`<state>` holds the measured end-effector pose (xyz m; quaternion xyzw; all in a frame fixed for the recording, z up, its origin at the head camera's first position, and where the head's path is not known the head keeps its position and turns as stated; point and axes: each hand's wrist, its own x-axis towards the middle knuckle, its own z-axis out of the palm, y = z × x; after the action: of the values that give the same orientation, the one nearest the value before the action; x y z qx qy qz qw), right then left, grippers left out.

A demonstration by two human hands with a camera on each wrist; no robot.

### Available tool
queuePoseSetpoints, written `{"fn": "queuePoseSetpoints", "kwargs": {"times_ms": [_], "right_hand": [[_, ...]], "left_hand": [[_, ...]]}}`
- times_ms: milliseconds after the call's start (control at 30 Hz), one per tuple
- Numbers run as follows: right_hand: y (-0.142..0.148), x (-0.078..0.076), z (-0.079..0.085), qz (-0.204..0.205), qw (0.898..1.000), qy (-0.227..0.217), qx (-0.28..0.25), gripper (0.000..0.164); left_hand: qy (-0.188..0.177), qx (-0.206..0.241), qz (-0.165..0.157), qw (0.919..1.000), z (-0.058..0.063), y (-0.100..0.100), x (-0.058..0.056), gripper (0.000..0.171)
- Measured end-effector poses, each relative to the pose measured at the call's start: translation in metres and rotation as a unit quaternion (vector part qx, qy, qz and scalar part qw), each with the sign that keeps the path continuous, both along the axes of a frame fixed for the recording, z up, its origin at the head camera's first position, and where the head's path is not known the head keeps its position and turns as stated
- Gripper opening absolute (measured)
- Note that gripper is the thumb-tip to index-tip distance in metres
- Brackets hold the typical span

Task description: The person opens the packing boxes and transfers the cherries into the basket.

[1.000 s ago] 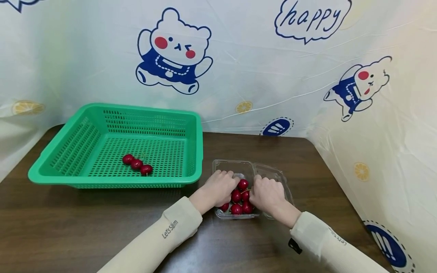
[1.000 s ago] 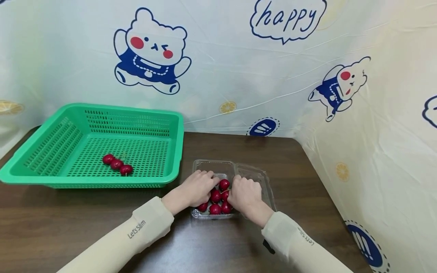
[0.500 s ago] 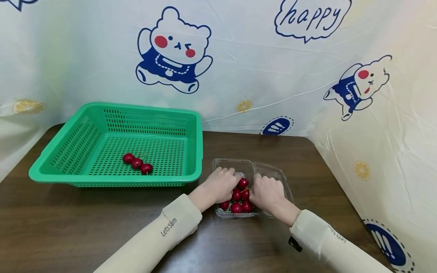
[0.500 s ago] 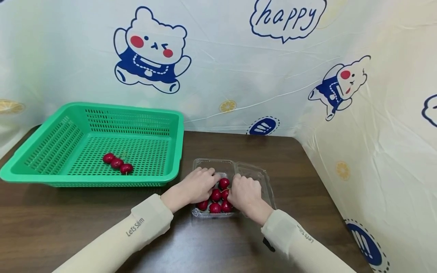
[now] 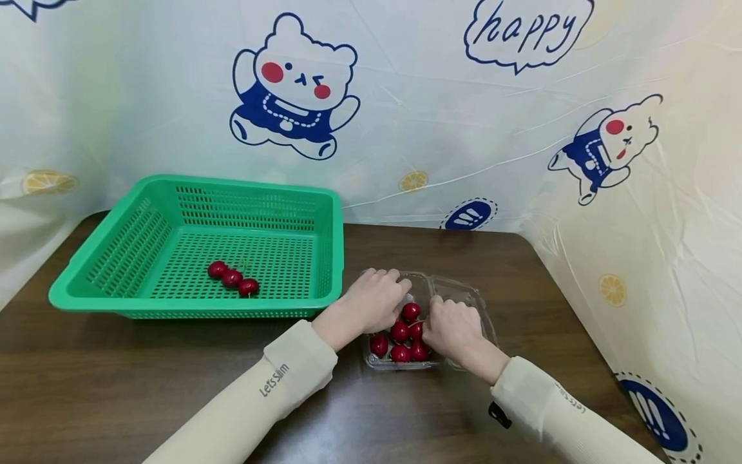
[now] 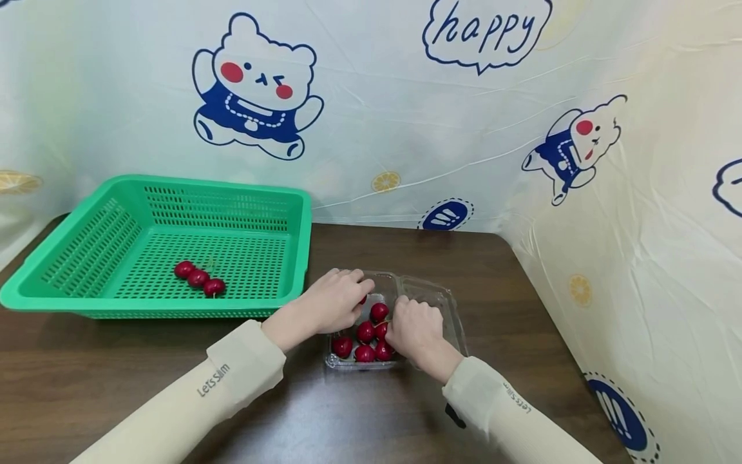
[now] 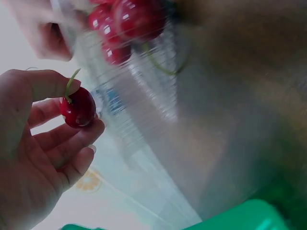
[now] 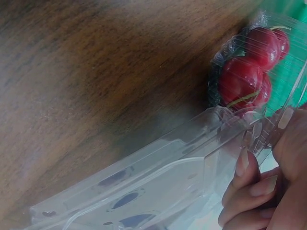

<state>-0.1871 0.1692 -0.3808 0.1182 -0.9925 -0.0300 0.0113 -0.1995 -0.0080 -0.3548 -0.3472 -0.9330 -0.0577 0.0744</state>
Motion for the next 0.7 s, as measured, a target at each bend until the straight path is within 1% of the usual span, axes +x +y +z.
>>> {"fn": "queuePoseSetpoints", "kwargs": {"times_ms": [67, 267, 700], "right_hand": [[0.0, 0.0, 0.0, -0.001, 1.0, -0.002, 0.001, 0.017], [0.0, 0.0, 0.001, -0.004, 1.0, -0.009, 0.001, 0.018], [0.0, 0.0, 0.001, -0.004, 1.0, -0.007, 0.001, 0.018]], "left_hand": [[0.004, -0.002, 0.001, 1.0, 0.005, -0.002, -0.001, 0.023], [-0.002, -0.002, 0.01, 0.9999, 0.017, -0.006, -0.003, 0.026], [0.011, 0.006, 0.014, 0.9998, 0.035, -0.011, -0.004, 0.024]]}}
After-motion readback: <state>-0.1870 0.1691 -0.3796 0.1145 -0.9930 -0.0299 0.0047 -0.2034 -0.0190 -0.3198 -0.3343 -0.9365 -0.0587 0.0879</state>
